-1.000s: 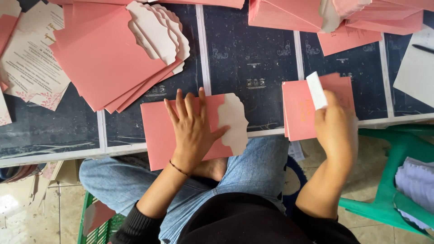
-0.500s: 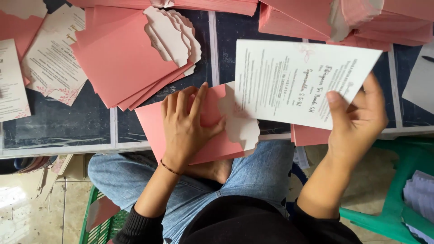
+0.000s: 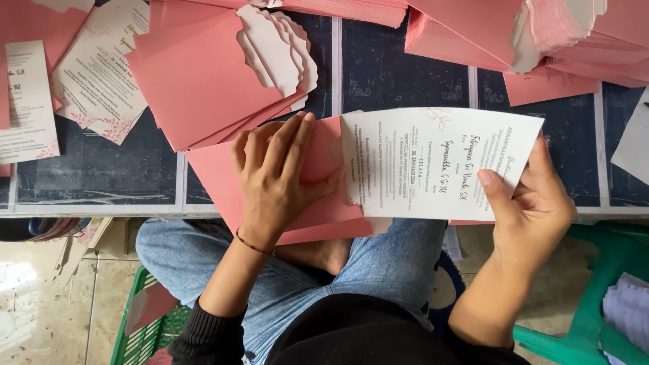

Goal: The person inserts white invitation cards into pink envelopes with a decorative cutout, then closes and stacks them. The person handles the envelopes and cards by hand, repeatedly picking, inserting, and stacking the finished units.

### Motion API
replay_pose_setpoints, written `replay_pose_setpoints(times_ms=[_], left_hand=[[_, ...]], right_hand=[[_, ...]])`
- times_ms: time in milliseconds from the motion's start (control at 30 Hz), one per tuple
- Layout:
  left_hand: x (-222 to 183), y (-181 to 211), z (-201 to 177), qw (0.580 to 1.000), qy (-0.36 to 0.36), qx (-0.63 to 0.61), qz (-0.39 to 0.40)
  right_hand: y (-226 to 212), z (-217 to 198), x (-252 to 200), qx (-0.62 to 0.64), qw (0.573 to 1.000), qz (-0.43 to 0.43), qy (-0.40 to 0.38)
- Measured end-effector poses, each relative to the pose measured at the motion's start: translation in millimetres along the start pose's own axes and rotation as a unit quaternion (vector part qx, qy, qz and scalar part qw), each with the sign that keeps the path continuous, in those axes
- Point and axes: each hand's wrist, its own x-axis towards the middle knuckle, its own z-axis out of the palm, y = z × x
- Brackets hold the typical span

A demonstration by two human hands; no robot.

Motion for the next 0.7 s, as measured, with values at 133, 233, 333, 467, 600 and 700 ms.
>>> replay_pose_setpoints(times_ms=[133,233,333,467,600,700], left_hand=[[0.6,0.3,-0.2,0.999,0.006,-0.021,0.027],[2.9,3.3,-2.5,0.998,0.01,-0.04,0.046],[2.0,1.1,0.4,0.997,0.009,-0.051,0.052],[0.4,-2.0,2.2,0.997,0.015,-0.063,0.048],[0.3,1.6,7.7,0.996,0.022,-0.083,0.029],[0.6,5.9,11.2,0.996,0.021,-0.079,0.047]], right_hand=[[-1.8,0.2,-0.5,-0.021,1.0,0.01,0.001],[-1.6,7.6,-0.3,-0.005,0.999,0.037,0.002],[2.3,13.2,2.9,0.014,0.999,0.052,-0.003],[12.8,14.4,9.4,0.056,0.997,0.058,-0.02],[21.2,21.9,5.4,0.085,0.994,0.066,-0.014],[17.3,31.7,-1.5,0.067,0.995,0.069,-0.025]])
